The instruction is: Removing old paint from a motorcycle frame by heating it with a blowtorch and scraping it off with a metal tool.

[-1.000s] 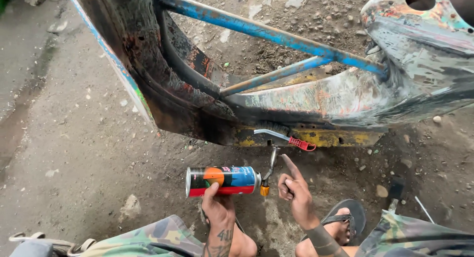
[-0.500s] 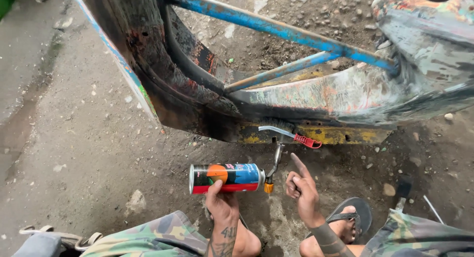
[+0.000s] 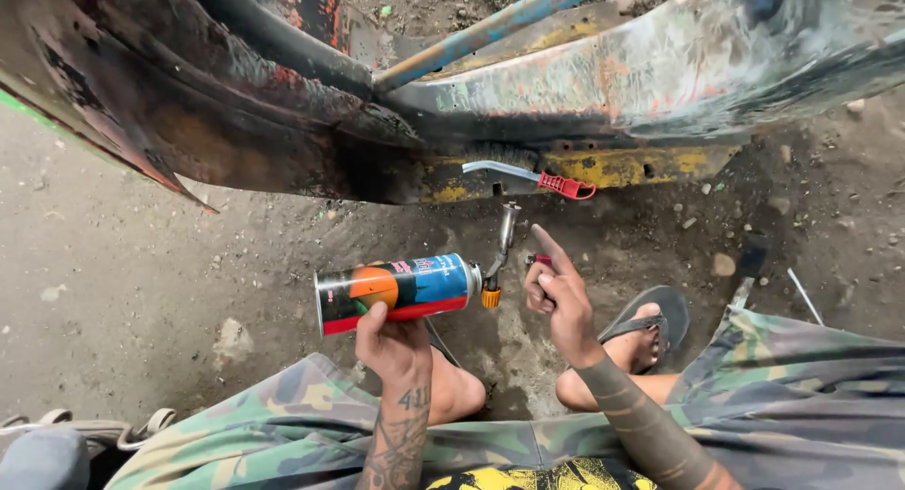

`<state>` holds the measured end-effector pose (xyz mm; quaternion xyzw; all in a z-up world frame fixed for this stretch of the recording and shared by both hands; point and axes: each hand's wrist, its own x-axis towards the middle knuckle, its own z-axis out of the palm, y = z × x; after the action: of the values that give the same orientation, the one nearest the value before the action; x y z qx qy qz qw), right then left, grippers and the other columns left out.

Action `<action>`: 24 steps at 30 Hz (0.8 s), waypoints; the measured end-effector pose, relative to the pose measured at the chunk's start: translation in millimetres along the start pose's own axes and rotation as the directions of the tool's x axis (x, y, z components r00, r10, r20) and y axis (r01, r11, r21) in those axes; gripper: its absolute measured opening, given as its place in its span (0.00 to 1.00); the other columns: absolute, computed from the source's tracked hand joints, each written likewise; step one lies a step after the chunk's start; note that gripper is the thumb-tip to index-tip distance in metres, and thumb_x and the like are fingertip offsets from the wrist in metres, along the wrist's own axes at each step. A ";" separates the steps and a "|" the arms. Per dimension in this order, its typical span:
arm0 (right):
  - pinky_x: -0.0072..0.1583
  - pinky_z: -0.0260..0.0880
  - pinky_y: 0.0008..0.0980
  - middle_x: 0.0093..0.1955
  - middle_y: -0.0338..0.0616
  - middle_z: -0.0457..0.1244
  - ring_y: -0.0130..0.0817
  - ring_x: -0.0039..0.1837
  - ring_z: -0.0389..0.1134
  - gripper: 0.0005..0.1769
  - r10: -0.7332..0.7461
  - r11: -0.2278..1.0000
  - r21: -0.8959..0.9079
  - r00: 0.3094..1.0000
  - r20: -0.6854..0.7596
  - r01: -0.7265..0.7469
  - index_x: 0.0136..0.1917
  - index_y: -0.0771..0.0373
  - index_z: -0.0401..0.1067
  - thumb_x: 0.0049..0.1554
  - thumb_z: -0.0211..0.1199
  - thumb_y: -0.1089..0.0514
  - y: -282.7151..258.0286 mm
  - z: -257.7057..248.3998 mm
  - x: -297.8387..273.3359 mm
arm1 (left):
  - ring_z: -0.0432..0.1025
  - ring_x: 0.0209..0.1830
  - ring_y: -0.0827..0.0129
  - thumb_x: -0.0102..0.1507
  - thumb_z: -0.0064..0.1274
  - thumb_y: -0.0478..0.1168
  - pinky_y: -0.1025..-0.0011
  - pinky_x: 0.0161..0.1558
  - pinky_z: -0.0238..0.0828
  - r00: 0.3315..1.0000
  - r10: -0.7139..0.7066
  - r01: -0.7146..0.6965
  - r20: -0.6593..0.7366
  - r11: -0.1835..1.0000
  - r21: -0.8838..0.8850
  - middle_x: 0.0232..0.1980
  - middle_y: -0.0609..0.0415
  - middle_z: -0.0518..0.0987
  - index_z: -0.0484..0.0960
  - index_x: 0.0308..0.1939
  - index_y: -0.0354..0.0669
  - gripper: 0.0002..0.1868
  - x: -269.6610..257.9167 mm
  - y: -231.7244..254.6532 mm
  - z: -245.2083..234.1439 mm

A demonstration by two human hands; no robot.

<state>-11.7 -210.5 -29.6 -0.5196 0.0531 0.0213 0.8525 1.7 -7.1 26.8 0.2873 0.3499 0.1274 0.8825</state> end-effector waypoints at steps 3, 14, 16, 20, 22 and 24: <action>0.34 0.53 0.24 0.30 0.38 0.48 0.22 0.30 0.43 0.39 -0.002 1.000 -0.010 1.000 -0.001 0.002 0.83 0.67 0.45 0.60 0.44 0.61 0.0 0.1 0.2 | 0.79 0.46 0.54 0.50 0.55 0.42 0.55 0.53 0.77 1.000 -0.011 0.011 -0.008 1.000 0.001 0.50 0.43 0.83 0.82 0.56 0.44 0.28 5.9 -3.3 -9.1; 0.32 0.54 0.22 0.31 0.34 0.52 0.21 0.29 0.50 0.33 -0.005 0.982 -0.188 0.982 -0.190 -0.031 0.78 0.62 0.56 0.60 0.48 0.57 2.4 -37.7 21.5 | 0.79 0.43 0.53 0.49 0.55 0.42 0.57 0.50 0.78 0.999 -0.018 0.019 -0.040 1.000 0.018 0.47 0.43 0.83 0.82 0.53 0.40 0.27 5.9 -0.1 -6.0; 0.30 0.50 0.21 0.30 0.34 0.47 0.21 0.27 0.46 0.18 0.010 0.994 -0.101 0.926 -0.377 -0.052 0.66 0.57 0.62 0.62 0.47 0.61 12.7 -65.5 31.6 | 0.79 0.44 0.56 0.49 0.55 0.43 0.60 0.52 0.77 0.998 -0.017 0.017 -0.065 1.000 0.010 0.48 0.45 0.84 0.82 0.54 0.41 0.28 17.2 -7.3 -24.5; 0.29 0.48 0.24 0.29 0.34 0.45 0.22 0.26 0.44 0.09 0.074 0.997 0.048 0.883 -0.463 -0.059 0.58 0.58 0.63 0.63 0.50 0.61 36.3 -102.8 34.0 | 0.79 0.43 0.54 0.49 0.55 0.43 0.57 0.50 0.78 0.997 -0.020 0.022 -0.069 0.999 0.026 0.48 0.43 0.84 0.81 0.53 0.39 0.28 -0.5 3.8 7.4; 0.27 0.49 0.23 0.29 0.33 0.46 0.20 0.25 0.45 0.05 0.129 0.986 -0.036 0.878 -0.461 -0.164 0.53 0.59 0.66 0.62 0.53 0.62 42.8 -101.6 33.4 | 0.78 0.45 0.53 0.50 0.55 0.42 0.56 0.53 0.76 0.999 -0.002 0.002 -0.047 1.000 0.016 0.49 0.43 0.83 0.81 0.54 0.40 0.28 3.6 0.8 1.0; 0.28 0.50 0.22 0.28 0.34 0.47 0.20 0.25 0.46 0.06 0.163 0.976 -0.060 0.888 -0.430 -0.208 0.52 0.60 0.67 0.61 0.55 0.62 50.4 -93.3 31.5 | 0.78 0.45 0.54 0.50 0.55 0.42 0.56 0.52 0.76 0.999 -0.002 0.003 -0.043 1.000 0.008 0.48 0.44 0.83 0.81 0.54 0.41 0.27 1.8 0.5 3.1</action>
<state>8.5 -270.8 -120.0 -0.5481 0.2847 -0.0075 0.7864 5.2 -7.2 28.0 0.2876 0.3694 0.1310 0.8739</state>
